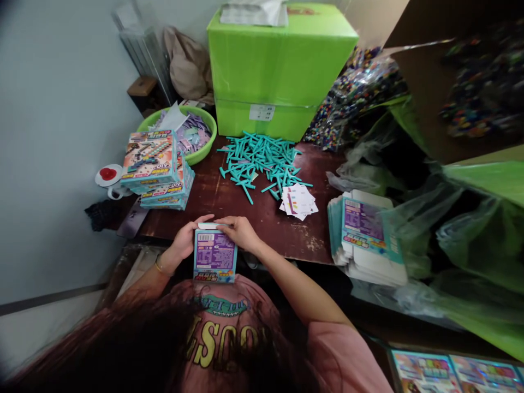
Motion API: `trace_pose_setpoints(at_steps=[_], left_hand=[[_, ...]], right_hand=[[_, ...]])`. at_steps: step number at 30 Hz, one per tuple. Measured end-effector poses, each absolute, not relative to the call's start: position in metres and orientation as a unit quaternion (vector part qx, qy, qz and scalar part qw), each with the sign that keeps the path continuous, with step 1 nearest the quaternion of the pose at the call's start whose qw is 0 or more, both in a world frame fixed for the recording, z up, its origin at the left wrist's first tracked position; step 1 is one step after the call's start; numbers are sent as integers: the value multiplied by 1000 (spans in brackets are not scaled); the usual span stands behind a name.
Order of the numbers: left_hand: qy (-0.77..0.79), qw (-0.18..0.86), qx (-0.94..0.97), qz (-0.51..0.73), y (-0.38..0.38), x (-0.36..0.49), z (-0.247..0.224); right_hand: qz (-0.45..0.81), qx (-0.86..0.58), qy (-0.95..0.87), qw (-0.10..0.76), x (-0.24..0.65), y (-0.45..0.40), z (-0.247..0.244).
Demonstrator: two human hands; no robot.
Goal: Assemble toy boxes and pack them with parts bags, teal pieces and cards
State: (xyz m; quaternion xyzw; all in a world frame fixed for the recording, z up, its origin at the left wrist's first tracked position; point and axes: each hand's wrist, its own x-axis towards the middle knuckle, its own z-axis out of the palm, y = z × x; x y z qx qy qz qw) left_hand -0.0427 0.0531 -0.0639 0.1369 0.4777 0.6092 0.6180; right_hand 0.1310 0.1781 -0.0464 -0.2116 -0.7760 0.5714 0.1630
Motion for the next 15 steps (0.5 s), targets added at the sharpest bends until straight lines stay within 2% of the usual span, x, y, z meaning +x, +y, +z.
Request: trace_pose_setpoints(at_steps=[5,10,13,15], left_hand=[[485,482,205,700,38,-27,-72],[591,312,334,665,19,-23,-82],[639,234,377,628,12,-26,-84],[654,202,373,626,10,-28,-85]], right_hand=[[535,-143,-822,132,132,186,-39],[496,-38,-864,76,140,182,-28],[487,-45,-865,112,144,174,-33],[498,-108,-840,189,147,167,-43]])
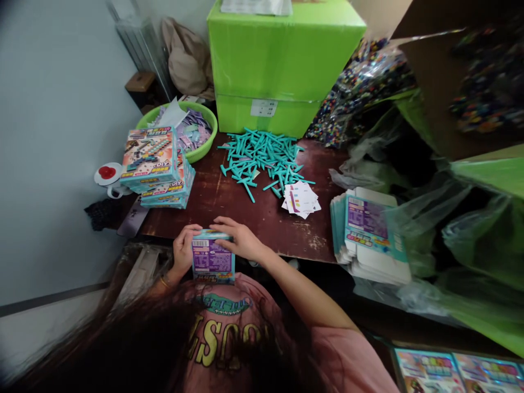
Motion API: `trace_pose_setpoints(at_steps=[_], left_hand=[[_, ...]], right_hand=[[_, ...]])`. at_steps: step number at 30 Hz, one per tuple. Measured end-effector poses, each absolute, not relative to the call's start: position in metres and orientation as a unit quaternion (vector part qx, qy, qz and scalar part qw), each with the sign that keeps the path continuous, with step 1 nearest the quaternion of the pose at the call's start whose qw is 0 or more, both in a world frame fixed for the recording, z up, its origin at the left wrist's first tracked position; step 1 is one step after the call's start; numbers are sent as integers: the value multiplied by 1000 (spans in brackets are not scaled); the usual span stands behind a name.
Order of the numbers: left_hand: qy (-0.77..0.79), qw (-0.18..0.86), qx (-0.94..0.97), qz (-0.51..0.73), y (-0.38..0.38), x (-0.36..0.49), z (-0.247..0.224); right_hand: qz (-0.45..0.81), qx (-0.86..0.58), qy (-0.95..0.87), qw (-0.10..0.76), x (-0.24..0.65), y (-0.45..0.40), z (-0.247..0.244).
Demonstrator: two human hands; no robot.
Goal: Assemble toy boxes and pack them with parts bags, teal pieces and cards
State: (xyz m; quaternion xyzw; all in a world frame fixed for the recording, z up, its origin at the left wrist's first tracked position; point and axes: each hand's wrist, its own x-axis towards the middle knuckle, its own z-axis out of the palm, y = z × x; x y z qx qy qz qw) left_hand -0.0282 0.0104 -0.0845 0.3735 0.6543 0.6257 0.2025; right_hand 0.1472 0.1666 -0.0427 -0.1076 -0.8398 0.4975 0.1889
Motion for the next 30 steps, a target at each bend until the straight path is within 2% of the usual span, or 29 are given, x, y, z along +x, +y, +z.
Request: trace_pose_setpoints(at_steps=[2,4,9,14,17,20,22,24,27,30], left_hand=[[655,196,368,630,9,-30,-87],[652,201,376,628,8,-32,-91],[662,247,395,587,14,-39,-92],[625,206,377,652,53,-38,-54],[593,165,390,685,79,-33,-25],[594,95,414,683,89,-29,-15],[614,77,452,643,90,-26,-23],[641,88,527,551,89,-23,-42],[671,89,638,367,87,-16,-78],[679,56,683,263,81,-13,-104]], right_hand=[[517,-184,-789,276,150,158,-55],[531,-222,-749,327,152,147,-68],[556,-228,-725,337,154,123,-86],[616,-279,-659,330,161,130,-44],[491,-323,-740,326,165,142,-9],[336,-302,-838,306,159,144,-11],[301,-246,-881,268,153,142,-33],[289,-237,-890,262,154,144,-59],[259,-392,-836,282,171,160,-87],[285,-533,-757,250,195,181,-101]])
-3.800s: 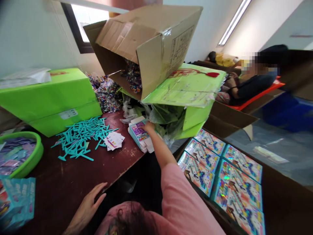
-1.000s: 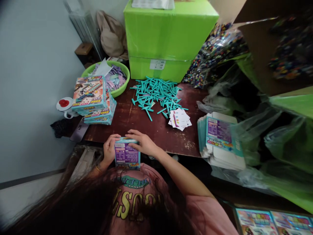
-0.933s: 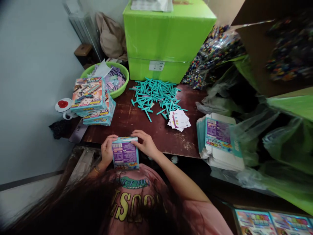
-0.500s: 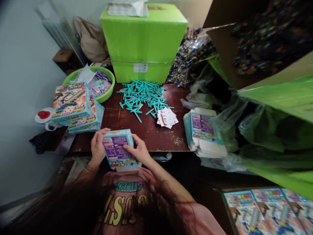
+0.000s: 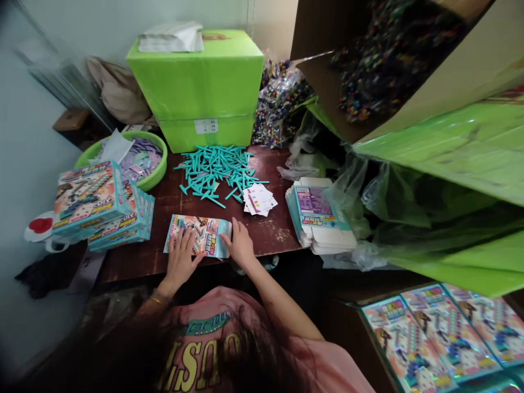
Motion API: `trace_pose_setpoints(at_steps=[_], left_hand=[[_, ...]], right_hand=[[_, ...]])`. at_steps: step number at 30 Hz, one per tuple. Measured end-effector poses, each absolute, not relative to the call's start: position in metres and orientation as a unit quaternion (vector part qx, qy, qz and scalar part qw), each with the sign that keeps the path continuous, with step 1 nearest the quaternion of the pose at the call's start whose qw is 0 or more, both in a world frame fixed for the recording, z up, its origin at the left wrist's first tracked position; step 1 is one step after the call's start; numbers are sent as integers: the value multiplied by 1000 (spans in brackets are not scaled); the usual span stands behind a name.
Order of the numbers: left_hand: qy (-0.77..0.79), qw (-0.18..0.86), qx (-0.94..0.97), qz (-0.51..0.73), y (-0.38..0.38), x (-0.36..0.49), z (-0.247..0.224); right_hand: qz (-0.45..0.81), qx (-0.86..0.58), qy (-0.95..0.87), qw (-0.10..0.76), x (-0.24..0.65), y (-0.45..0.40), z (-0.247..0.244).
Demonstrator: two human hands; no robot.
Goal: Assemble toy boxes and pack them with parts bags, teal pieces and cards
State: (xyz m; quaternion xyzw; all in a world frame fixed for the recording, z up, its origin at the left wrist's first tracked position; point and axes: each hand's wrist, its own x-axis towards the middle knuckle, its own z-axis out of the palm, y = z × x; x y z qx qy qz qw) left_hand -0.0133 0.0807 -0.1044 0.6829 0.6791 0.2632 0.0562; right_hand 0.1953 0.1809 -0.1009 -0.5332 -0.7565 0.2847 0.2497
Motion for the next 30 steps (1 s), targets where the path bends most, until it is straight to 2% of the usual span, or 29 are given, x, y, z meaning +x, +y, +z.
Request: trace_pose_setpoints(at_steps=[4,6,11,14,17,20,23,26,30], left_hand=[[652,26,725,219,70,-22,-114],[640,25,744,193,68,-23,-112],[642,46,746,174,72,11,-109],[640,57,737,210,75,28,-113],[627,74,736,245,76,25,-114],[609,86,741,269,77,13,-107],[610,84,729,299,79,2,-92],[621,85,700,341,86,-8,-77],[621,110,664,401,100,-21,-65]], right_hand=[[414,-522,-711,224,208,196,-107],[439,-518,-700,222,205,195,-102],[307,-537,-770,155,180,176,-67],[307,-470,-818,124,171,182,-48],[307,-466,-815,157,182,221,-40],[196,-539,-792,207,211,272,-48],[108,-592,-787,135,238,304,-70],[98,-577,-808,65,254,312,-93],[135,-522,-841,43,269,321,-102]])
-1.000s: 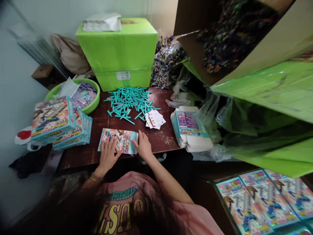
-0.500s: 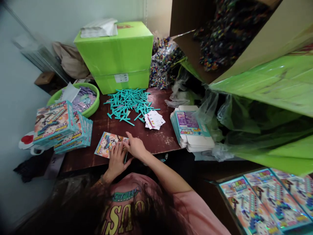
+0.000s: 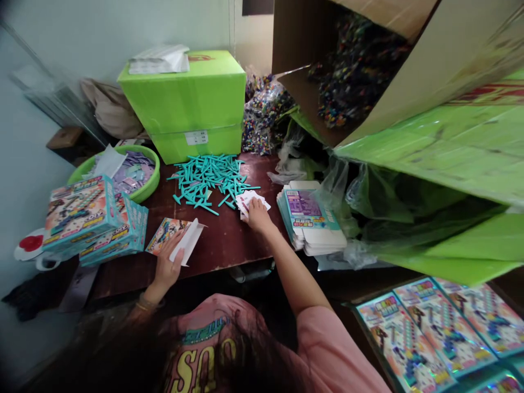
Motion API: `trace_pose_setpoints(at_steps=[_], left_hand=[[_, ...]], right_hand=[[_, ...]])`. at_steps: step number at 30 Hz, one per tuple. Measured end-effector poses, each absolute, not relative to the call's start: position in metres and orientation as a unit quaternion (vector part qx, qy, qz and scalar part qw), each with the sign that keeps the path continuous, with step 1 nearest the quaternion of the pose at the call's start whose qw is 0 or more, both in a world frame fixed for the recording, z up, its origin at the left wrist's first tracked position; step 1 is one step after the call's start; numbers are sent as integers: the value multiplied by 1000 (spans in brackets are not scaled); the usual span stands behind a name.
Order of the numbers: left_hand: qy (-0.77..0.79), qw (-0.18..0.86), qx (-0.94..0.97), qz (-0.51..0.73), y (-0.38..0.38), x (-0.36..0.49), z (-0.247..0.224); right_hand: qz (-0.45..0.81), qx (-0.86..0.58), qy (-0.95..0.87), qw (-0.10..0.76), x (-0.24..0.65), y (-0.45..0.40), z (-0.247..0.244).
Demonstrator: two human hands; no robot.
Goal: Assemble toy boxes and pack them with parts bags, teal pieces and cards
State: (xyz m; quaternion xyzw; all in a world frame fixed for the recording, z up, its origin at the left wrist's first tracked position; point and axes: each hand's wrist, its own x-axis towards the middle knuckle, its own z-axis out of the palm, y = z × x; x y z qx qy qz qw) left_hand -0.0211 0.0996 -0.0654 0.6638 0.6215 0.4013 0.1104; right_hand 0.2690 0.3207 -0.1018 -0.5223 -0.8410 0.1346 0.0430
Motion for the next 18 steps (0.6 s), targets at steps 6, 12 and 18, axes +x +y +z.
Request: trace_pose_setpoints(at_steps=[6,12,18], left_hand=[[618,136,646,427,105,-31,-67],[606,129,670,409,99,-33,-65],[604,193,598,490,96,-40,-59]], right_hand=[[191,-496,-835,142,288,337,-91],[154,-565,-768,259,287,314,-101],[205,-534,-711,408,284,299,-89]])
